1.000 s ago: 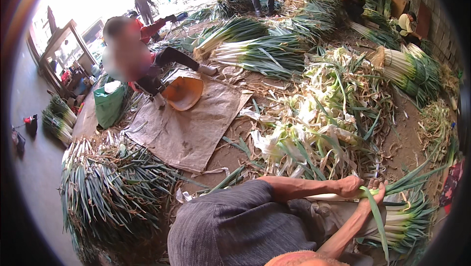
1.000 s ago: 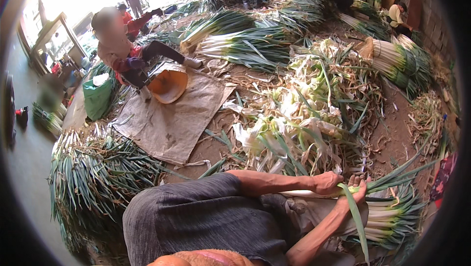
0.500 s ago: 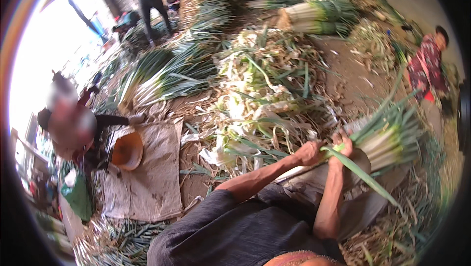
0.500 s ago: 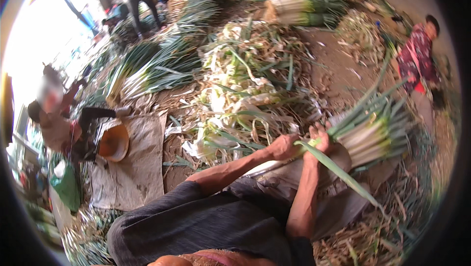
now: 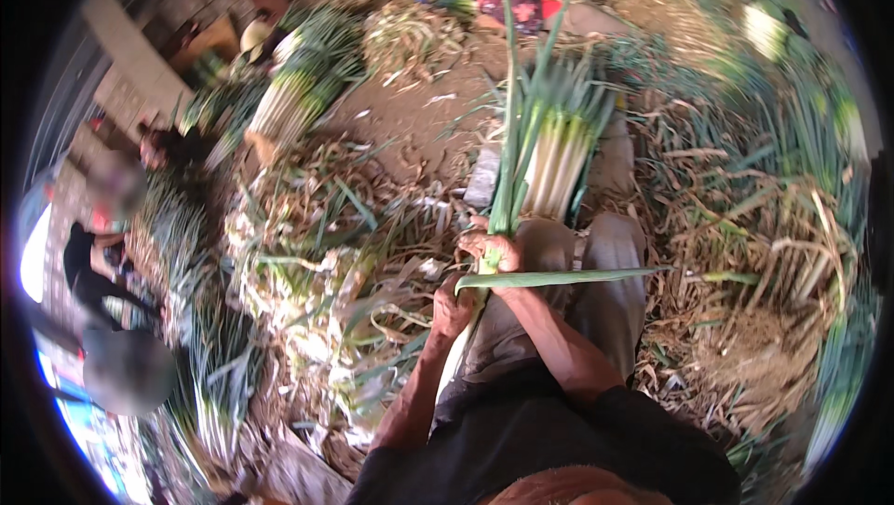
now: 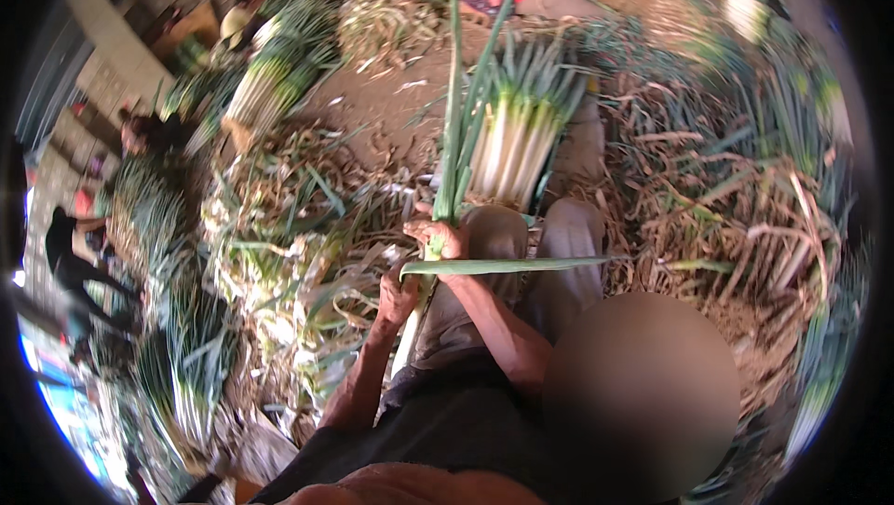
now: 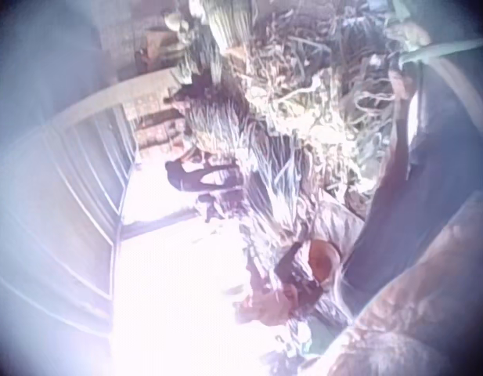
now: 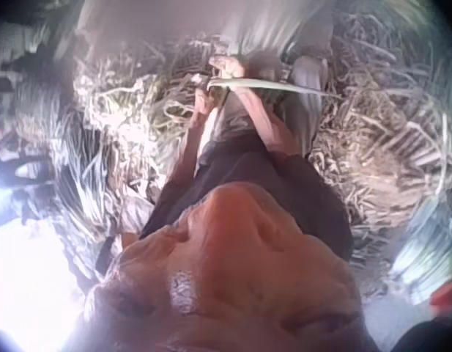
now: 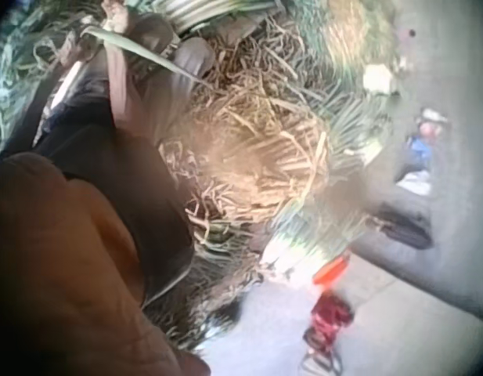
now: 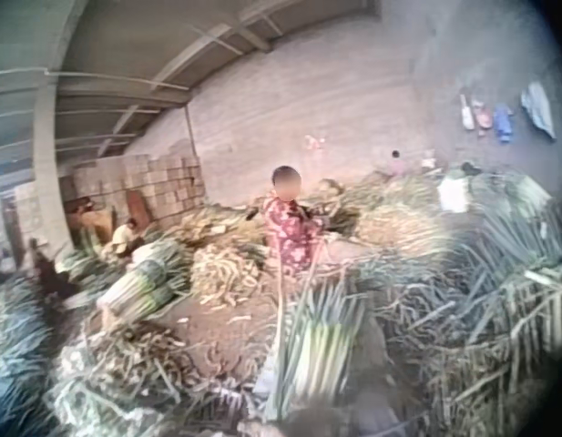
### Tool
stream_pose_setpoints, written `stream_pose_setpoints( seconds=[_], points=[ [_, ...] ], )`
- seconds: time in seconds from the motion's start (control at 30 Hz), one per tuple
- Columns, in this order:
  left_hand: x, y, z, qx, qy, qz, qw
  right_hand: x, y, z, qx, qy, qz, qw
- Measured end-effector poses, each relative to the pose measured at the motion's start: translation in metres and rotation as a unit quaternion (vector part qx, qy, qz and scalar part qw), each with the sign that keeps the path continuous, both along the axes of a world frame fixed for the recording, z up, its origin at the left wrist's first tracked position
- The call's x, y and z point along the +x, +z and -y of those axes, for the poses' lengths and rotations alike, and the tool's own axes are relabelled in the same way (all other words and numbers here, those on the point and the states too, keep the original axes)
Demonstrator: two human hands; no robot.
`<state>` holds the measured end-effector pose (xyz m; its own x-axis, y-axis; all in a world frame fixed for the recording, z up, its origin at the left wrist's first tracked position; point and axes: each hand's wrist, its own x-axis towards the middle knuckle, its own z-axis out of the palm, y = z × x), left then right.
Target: The person sits on the floor and trims the roots and outer leaves of green onions by hand. They handle the vegetables one by one, peeling away dry layers and discarding the trimmings onto the floor.
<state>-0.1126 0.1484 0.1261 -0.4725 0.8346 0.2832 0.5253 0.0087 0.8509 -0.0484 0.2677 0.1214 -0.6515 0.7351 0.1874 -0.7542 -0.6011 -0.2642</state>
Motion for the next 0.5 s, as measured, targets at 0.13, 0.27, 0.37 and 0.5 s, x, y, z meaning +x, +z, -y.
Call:
stream_pose_setpoints(
  seconds=[0.13,0.27,0.37,0.5],
  points=[
    [0.006,-0.004,-0.025,-0.042,-0.028,-0.018,0.999,0.015,-0.005,-0.021,0.011,-0.068,0.075,0.995],
    [0.009,-0.011,-0.035,-0.040,-0.026,-0.104,0.993,0.025,-0.003,-0.021,-0.023,-0.119,0.165,0.979],
    [0.007,-0.031,-0.019,-0.024,0.010,-0.167,0.986,0.023,0.010,-0.001,-0.061,-0.133,0.266,0.953],
    [0.017,-0.041,-0.007,-0.127,0.030,-0.207,0.970,0.028,0.003,0.004,-0.129,-0.148,0.283,0.939]
  ],
)
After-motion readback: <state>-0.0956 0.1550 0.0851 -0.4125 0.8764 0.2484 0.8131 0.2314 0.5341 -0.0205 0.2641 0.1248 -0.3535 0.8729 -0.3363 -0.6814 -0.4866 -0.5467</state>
